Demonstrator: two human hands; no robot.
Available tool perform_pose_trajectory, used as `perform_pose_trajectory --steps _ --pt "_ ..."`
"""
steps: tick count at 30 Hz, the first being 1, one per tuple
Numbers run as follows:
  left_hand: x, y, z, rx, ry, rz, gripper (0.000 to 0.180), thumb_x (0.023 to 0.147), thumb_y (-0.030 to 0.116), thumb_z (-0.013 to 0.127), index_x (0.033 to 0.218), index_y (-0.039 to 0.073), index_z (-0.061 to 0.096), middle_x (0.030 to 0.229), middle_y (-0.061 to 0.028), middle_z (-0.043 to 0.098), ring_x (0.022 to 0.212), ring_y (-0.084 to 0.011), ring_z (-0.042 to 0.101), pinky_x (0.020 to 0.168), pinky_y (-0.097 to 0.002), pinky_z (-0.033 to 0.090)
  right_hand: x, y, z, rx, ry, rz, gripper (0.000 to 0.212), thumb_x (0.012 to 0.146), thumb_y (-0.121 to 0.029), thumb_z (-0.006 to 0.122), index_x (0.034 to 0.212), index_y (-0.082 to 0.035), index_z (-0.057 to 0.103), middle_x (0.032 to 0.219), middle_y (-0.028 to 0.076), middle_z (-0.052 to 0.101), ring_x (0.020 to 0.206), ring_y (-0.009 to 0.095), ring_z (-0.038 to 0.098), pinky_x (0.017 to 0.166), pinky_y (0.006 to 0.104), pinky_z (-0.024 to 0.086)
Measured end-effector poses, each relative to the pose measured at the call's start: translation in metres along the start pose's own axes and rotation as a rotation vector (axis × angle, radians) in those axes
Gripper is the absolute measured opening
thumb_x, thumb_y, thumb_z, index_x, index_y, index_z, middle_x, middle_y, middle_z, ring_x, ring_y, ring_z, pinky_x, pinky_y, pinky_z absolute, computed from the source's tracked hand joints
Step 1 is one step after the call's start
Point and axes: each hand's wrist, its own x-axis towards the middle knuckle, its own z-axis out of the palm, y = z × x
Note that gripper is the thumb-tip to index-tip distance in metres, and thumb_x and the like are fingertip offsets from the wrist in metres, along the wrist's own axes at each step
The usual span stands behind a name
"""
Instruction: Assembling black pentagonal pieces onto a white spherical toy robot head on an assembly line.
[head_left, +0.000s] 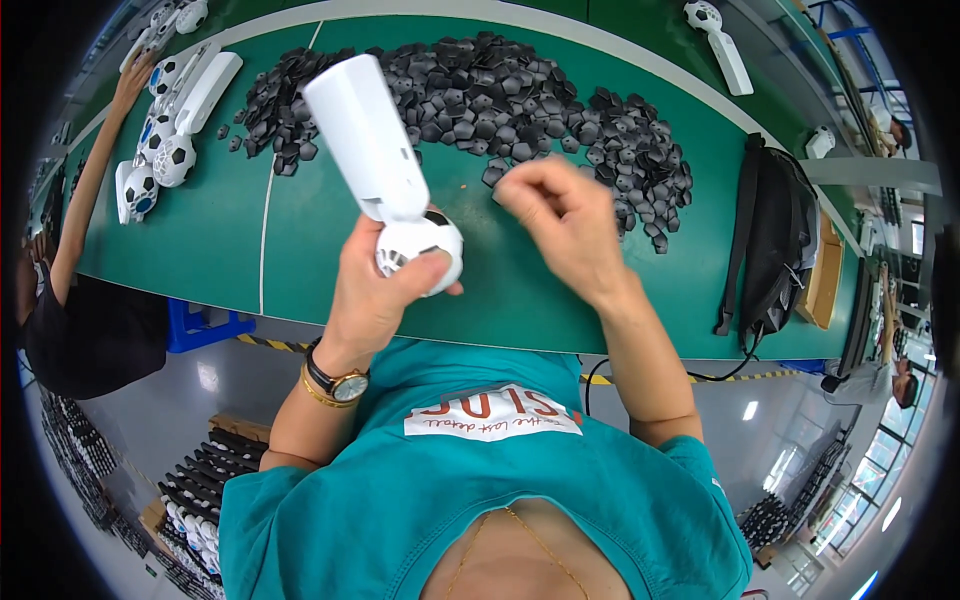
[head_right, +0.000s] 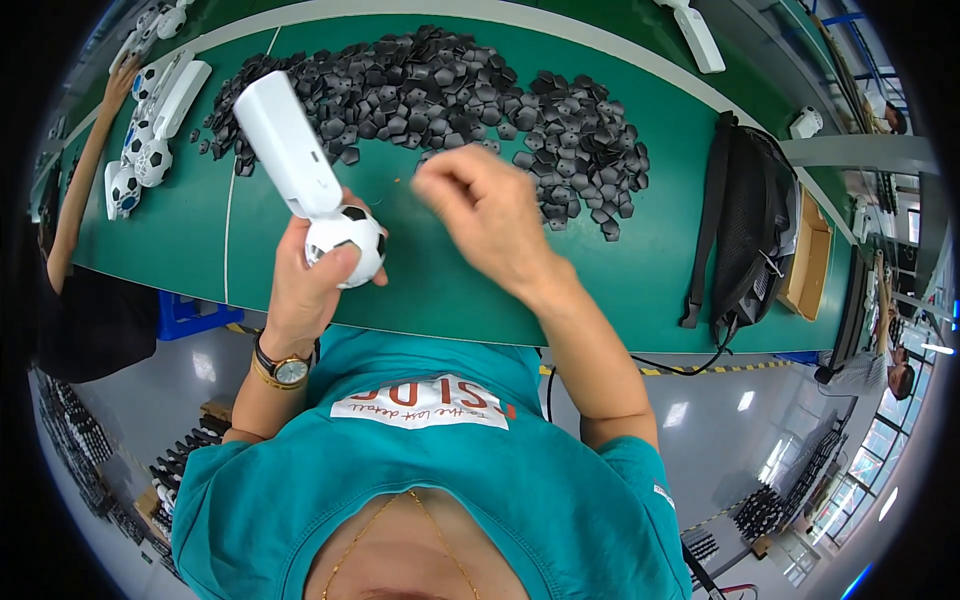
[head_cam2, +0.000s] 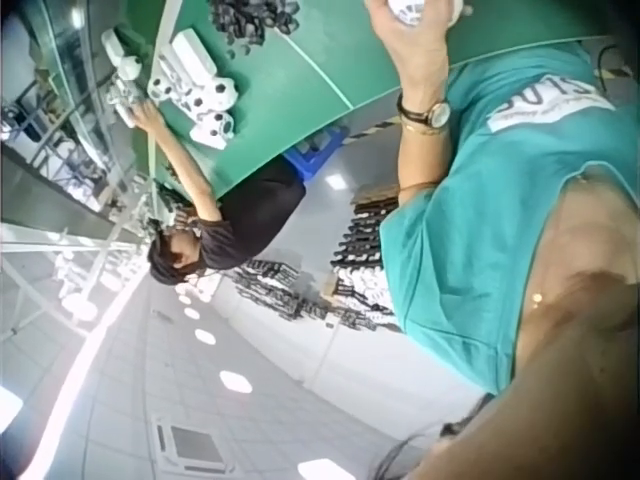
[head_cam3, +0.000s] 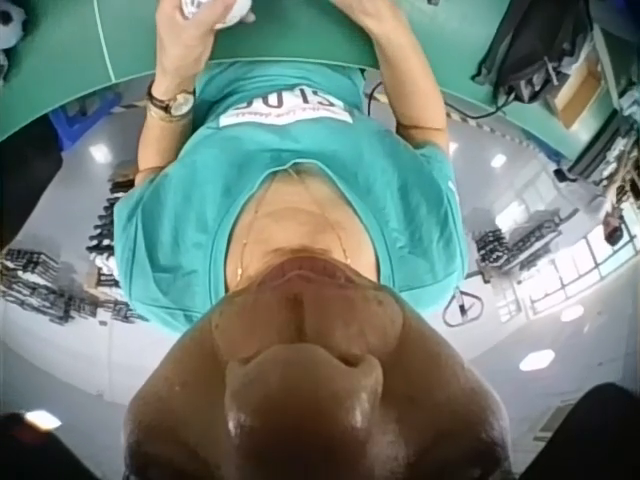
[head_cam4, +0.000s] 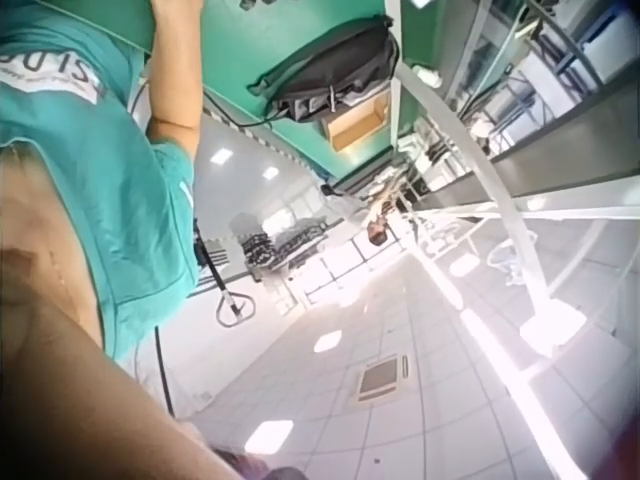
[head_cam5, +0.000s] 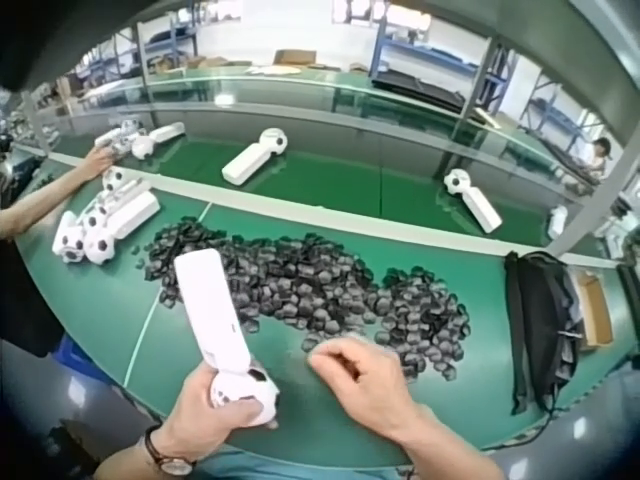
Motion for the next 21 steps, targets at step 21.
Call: perform_pose_trajectory --steps 21 --pt "0.012 0.005 -0.008 -0.042 0.061 0.156 0.049 0.081 0.015 0.067 0.12 -0.002 0.042 0.099 -0.014 0.06 0.083 -0.0208 0.063 0.066 -0.0342 0.057 -0.006 0.011 -0.05 -0.81 0.058 -0.348 0.017 0.073 -0.004 0.072 0.088 -0.002 0.064 0.088 0.009 0.062 0.083 0.026 0.061 0.066 0.0357 0.051"
